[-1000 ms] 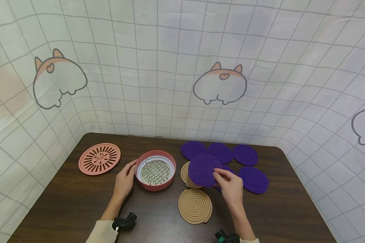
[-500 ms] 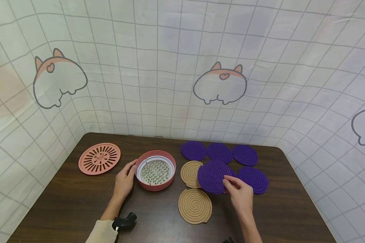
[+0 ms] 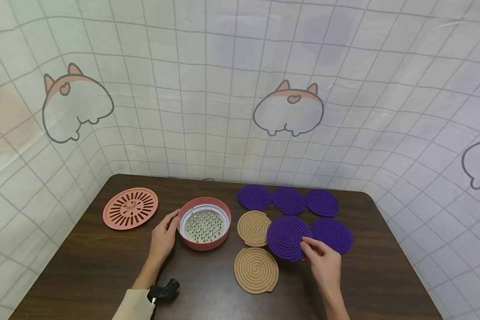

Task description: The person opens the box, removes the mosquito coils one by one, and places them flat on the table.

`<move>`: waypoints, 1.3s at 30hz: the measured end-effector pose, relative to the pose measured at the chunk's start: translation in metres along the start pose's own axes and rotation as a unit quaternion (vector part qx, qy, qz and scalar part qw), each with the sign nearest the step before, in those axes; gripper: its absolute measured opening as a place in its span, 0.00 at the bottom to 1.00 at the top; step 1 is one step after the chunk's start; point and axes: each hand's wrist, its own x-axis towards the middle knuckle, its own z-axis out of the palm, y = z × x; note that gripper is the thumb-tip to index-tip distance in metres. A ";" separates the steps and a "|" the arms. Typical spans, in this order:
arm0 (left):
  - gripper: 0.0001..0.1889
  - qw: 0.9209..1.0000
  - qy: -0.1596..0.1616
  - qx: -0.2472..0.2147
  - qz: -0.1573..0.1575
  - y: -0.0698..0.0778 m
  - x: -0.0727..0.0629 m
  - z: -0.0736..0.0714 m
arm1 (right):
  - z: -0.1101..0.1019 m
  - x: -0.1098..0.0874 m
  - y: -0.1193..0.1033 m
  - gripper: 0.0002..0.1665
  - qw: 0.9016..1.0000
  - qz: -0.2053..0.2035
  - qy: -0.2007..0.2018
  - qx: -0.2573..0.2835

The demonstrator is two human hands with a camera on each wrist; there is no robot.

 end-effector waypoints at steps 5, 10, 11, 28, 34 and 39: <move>0.20 1.000 0.000 -0.002 -0.001 0.001 0.000 -0.001 | -0.006 -0.003 0.004 0.17 1.000 0.012 0.004 -0.003; 0.20 1.000 -0.002 0.002 -0.002 0.001 -0.001 -0.001 | -0.015 -0.007 0.010 0.18 0.999 0.022 0.007 -0.033; 0.20 1.000 -0.002 0.001 -0.002 0.002 -0.001 -0.001 | -0.017 -0.007 0.011 0.19 0.999 0.024 0.006 -0.038; 0.21 1.000 -0.005 0.002 -0.001 0.001 -0.001 -0.001 | -0.034 -0.020 0.025 0.20 0.993 0.062 0.002 -0.096; 0.20 1.000 -0.003 0.003 0.000 0.002 -0.001 -0.001 | -0.039 -0.023 0.030 0.21 0.994 0.071 0.000 -0.089; 0.20 1.000 -0.005 0.006 -0.004 0.003 -0.001 -0.001 | -0.042 -0.027 0.033 0.20 0.993 0.084 0.007 -0.080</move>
